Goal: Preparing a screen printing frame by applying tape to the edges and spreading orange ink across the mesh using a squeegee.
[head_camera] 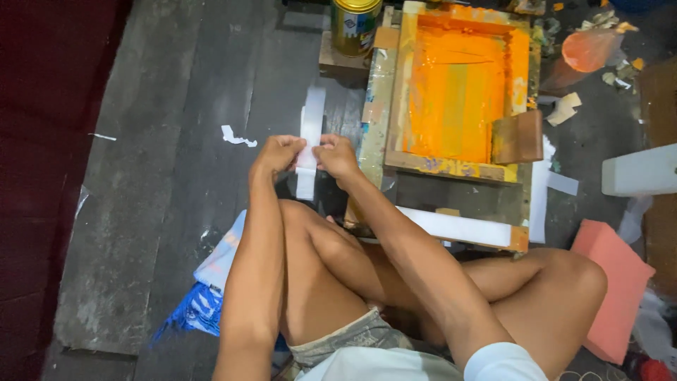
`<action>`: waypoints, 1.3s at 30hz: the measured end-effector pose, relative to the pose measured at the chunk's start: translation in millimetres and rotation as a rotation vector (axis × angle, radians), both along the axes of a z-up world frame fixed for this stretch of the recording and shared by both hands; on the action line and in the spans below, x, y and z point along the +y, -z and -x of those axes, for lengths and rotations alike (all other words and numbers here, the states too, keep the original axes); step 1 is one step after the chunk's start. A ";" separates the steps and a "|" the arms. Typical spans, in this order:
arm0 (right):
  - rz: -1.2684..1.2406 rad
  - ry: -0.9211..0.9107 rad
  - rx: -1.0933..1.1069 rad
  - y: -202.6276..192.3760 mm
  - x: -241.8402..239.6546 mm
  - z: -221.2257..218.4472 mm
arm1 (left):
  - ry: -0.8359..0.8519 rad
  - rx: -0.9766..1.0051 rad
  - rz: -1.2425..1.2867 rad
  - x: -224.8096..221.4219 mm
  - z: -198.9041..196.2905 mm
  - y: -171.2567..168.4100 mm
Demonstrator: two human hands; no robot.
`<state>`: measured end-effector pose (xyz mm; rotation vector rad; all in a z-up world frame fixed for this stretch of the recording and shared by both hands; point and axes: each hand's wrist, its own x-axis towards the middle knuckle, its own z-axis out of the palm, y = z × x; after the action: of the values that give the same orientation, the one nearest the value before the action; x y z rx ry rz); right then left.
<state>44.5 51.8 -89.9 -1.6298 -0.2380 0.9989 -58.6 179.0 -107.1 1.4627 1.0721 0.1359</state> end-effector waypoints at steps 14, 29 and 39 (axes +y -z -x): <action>0.357 0.042 -0.105 60.7 22.1 26.6 | 0.167 0.436 0.014 6.7 3.3 2.2; 0.593 -0.156 -0.193 -8.8 13.8 38.0 | 0.207 0.455 0.003 -2.7 1.8 -18.8; 0.604 -0.264 -0.316 51.0 15.3 24.8 | 0.213 0.455 0.008 -14.5 6.4 -53.2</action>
<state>19.7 67.2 -140.8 -2.3593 -0.3982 1.0681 -65.0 164.5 -53.8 1.6326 1.2637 -0.3688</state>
